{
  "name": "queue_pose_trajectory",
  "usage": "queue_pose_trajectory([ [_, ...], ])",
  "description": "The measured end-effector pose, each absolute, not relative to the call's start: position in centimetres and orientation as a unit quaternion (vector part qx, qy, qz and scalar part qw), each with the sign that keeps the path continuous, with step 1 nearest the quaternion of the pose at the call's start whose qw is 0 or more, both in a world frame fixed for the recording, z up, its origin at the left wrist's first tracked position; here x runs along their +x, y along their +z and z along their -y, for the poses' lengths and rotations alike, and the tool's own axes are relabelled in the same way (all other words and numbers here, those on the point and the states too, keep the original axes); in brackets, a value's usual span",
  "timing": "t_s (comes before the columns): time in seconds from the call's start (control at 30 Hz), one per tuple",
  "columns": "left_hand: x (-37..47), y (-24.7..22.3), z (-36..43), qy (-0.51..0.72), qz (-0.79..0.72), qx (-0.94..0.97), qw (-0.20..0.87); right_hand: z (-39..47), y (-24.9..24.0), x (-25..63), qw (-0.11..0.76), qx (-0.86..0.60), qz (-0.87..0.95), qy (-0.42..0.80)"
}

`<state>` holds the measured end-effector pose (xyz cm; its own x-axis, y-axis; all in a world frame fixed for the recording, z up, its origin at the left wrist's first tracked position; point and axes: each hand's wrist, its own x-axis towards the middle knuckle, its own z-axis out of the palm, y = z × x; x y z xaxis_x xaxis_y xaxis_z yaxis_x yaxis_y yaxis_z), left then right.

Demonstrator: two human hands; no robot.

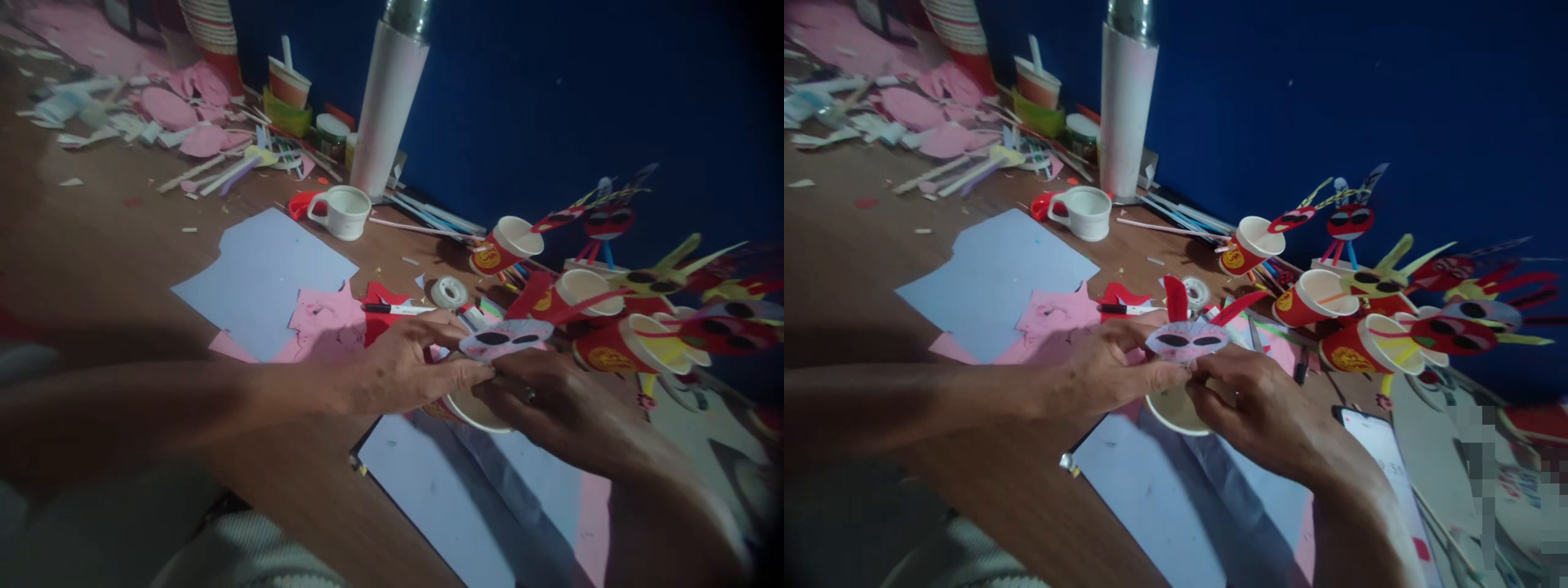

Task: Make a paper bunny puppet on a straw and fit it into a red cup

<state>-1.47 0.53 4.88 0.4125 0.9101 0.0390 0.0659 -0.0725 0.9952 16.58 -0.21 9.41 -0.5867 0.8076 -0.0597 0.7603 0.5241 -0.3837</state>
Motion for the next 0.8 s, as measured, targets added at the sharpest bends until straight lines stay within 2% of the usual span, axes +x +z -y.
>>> queue_pose_trajectory([
  [0.23, -1.8, 5.0, -0.4, 0.367, -0.361, 0.665, 0.541, 0.1, 9.2, 16.6, 0.084, -0.444, 0.869, 0.2],
  [0.47, -1.7, 6.3, -1.5, 0.292, -0.367, 0.761, 0.448, 0.1, 9.2, 17.2, 0.052, -0.442, 0.863, 0.238],
  [0.8, -0.9, 8.5, -1.8, 0.202, -0.377, 0.782, 0.454, 0.0, 9.3, 18.4, 0.072, -0.402, 0.871, 0.273],
])
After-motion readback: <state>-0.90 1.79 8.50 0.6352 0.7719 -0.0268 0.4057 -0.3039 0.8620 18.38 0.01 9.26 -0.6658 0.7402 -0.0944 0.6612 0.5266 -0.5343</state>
